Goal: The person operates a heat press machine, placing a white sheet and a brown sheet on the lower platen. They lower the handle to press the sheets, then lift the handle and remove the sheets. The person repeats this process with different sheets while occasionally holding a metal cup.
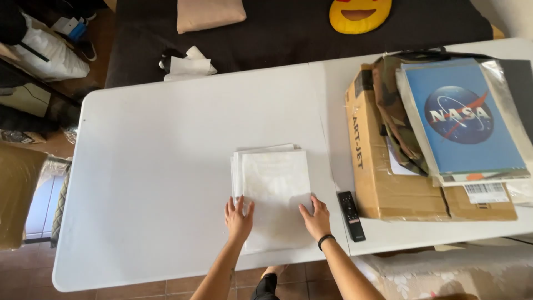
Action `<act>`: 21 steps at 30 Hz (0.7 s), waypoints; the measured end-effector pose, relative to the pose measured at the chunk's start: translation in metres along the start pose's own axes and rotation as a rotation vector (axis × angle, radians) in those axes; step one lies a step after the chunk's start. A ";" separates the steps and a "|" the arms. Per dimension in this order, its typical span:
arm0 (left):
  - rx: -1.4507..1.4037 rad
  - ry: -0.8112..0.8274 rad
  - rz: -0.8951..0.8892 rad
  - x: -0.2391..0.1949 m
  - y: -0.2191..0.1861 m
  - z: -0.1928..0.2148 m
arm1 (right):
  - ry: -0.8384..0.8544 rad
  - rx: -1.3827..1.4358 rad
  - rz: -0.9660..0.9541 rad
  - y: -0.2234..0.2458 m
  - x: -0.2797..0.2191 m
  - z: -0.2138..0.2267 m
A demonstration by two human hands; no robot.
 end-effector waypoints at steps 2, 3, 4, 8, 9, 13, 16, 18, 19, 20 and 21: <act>0.008 0.043 0.025 0.001 -0.002 0.000 | -0.003 -0.066 -0.046 -0.004 0.004 -0.006; -0.005 0.053 0.018 0.003 -0.004 -0.001 | -0.028 -0.072 -0.054 -0.001 0.004 -0.004; -0.017 0.064 0.011 0.005 -0.006 -0.003 | -0.052 -0.078 -0.063 0.001 0.005 -0.002; -0.109 -0.026 0.002 0.013 -0.013 0.009 | -0.107 0.024 -0.074 0.014 0.008 0.006; -0.209 -0.044 0.066 0.013 -0.013 0.015 | -0.105 0.132 -0.113 0.009 0.015 0.003; -0.404 -0.086 0.280 0.039 0.000 0.011 | -0.077 0.288 -0.223 0.010 0.027 -0.005; -0.431 -0.085 0.342 0.045 0.003 0.014 | -0.045 0.193 -0.204 0.014 0.031 -0.010; -0.438 -0.067 0.356 0.042 -0.001 0.021 | -0.036 0.206 -0.197 0.023 0.026 -0.007; -0.448 -0.048 0.366 0.042 -0.003 0.023 | -0.031 0.219 -0.188 0.028 0.023 -0.005; -0.445 -0.046 0.366 0.041 -0.004 0.025 | -0.032 0.221 -0.191 0.029 0.024 -0.006; -0.448 -0.034 0.366 0.040 -0.005 0.026 | -0.017 0.230 -0.181 0.030 0.024 -0.008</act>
Point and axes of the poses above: each hand's wrist, its own x-axis towards the middle knuckle, its own z-axis out of the back of the hand, y = z × x, the point moved 6 cm from there along x, towards the middle knuckle, and after that the axes turned 9 degrees about x, right-handed, at the moved point
